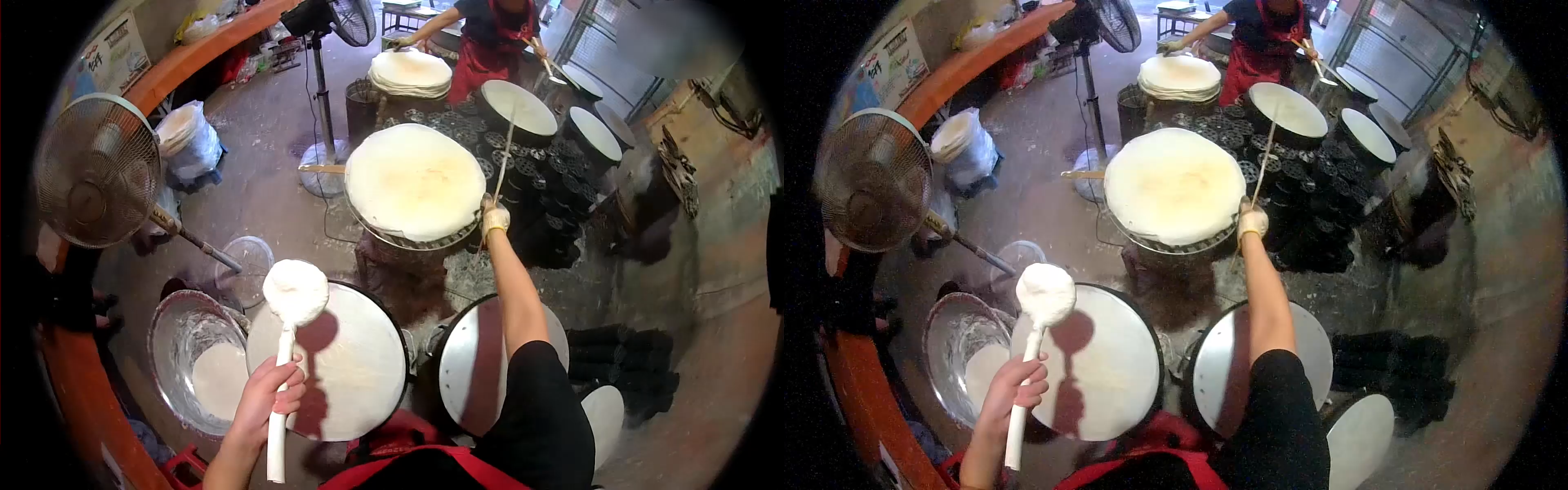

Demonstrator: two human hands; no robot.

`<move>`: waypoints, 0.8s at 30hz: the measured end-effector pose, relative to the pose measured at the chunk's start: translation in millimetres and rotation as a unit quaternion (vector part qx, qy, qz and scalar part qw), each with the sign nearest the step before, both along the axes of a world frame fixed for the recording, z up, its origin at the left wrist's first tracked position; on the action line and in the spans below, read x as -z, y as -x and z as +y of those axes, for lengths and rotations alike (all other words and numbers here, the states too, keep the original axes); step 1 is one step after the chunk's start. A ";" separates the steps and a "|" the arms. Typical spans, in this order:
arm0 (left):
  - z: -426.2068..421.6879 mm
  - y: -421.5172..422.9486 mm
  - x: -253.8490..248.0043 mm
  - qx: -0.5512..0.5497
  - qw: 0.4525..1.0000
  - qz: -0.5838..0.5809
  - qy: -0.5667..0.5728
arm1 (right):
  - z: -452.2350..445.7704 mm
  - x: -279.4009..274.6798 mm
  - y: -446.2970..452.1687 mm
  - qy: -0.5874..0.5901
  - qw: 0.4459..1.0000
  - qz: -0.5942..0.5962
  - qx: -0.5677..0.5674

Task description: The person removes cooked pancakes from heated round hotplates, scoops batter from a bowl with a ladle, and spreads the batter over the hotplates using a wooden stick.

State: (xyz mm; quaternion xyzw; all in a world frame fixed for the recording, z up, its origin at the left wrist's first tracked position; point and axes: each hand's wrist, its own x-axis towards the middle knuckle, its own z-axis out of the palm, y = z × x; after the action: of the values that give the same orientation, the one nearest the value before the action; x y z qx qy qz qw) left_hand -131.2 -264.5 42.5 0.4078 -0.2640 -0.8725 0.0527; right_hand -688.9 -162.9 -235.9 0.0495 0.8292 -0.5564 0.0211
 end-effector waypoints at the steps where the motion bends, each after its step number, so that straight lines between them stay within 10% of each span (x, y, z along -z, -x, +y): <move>1: 8.9 0.0 -0.6 0.014 1.000 0.003 0.006 | 10.6 -0.9 -8.0 -0.119 0.991 0.051 0.020; 7: 85.8 13.0 -23.0 0.171 0.984 -0.002 0.053 | 192.1 -123.4 -170.8 0.224 0.948 -0.125 -0.186; 13: 211.7 63.3 -32.4 0.318 0.918 -0.018 0.237 | 447.0 -173.1 -327.1 -0.134 0.908 0.086 -0.387; 15: 256.9 88.1 -32.2 0.380 0.803 0.007 0.460 | 482.5 -188.3 -351.2 -0.142 0.859 0.314 -0.378; 19: 320.5 126.3 3.1 0.398 0.550 0.101 0.727 | 543.2 -220.0 -394.6 -0.286 0.885 0.193 -0.313; 21: 347.6 137.5 21.1 0.388 0.547 0.094 0.736 | 570.4 -200.1 -410.4 -0.239 0.920 0.149 -0.274; 24: 379.3 153.5 63.4 0.327 0.616 0.097 0.710 | 601.5 -113.1 -447.1 0.227 0.944 -0.184 -0.152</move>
State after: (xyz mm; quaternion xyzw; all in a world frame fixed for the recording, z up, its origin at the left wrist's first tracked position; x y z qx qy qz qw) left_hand -284.7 114.9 -20.9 0.0433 -0.9103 -0.4069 0.0623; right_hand -241.8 438.5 -122.8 0.0181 0.6605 -0.7009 0.2687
